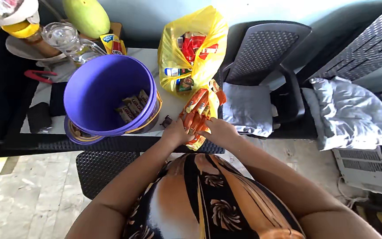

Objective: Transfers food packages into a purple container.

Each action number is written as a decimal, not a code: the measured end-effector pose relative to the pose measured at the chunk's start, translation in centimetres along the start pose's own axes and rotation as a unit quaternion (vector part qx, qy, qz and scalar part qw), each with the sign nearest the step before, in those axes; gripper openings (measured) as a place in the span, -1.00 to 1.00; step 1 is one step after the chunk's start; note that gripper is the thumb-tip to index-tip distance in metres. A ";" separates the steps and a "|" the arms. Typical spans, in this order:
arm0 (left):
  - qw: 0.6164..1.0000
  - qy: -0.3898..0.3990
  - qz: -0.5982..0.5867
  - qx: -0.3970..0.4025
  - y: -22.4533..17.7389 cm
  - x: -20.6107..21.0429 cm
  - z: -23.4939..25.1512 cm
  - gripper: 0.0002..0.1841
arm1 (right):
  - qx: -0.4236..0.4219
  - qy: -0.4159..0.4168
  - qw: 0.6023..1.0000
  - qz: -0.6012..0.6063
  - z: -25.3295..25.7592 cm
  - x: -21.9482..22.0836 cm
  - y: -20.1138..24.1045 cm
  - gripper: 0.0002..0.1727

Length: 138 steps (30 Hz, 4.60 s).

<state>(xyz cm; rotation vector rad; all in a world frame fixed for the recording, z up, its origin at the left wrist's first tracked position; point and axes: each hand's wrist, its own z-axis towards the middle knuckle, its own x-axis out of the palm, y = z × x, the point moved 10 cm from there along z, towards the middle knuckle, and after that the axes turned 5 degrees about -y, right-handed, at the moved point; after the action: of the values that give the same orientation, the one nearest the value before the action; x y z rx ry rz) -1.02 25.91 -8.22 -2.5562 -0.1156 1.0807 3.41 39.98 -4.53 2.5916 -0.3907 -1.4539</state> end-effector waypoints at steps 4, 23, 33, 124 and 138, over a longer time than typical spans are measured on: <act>1.000 0.009 -0.026 0.006 0.5 0.7 1.8 -0.03 | 0.014 -0.014 0.992 0.126 1.0 1.2 -1.8 -0.38; 0.998 -0.006 -0.065 0.014 -1.4 2.6 1.4 0.09 | -0.001 -0.012 0.988 0.152 1.6 1.3 0.6 -0.23; 0.828 0.093 -0.553 -0.005 -0.4 5.2 0.5 -0.09 | -0.044 -0.046 0.966 0.249 0.8 0.2 -0.4 -0.50; 0.938 -0.013 0.001 0.347 8.9 -24.7 -7.1 -0.49 | 0.379 -0.064 0.916 0.110 0.8 3.0 0.9 0.21; 0.879 -0.237 -0.062 0.410 12.7 -26.6 -10.0 -0.56 | 0.357 -0.104 0.918 0.142 -0.3 1.5 2.2 0.14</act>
<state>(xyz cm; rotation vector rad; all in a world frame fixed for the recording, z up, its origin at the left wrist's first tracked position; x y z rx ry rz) -13.52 5.43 11.66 -1.4901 0.0512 1.3205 4.06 37.41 -5.07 2.6781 -1.5088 -1.7083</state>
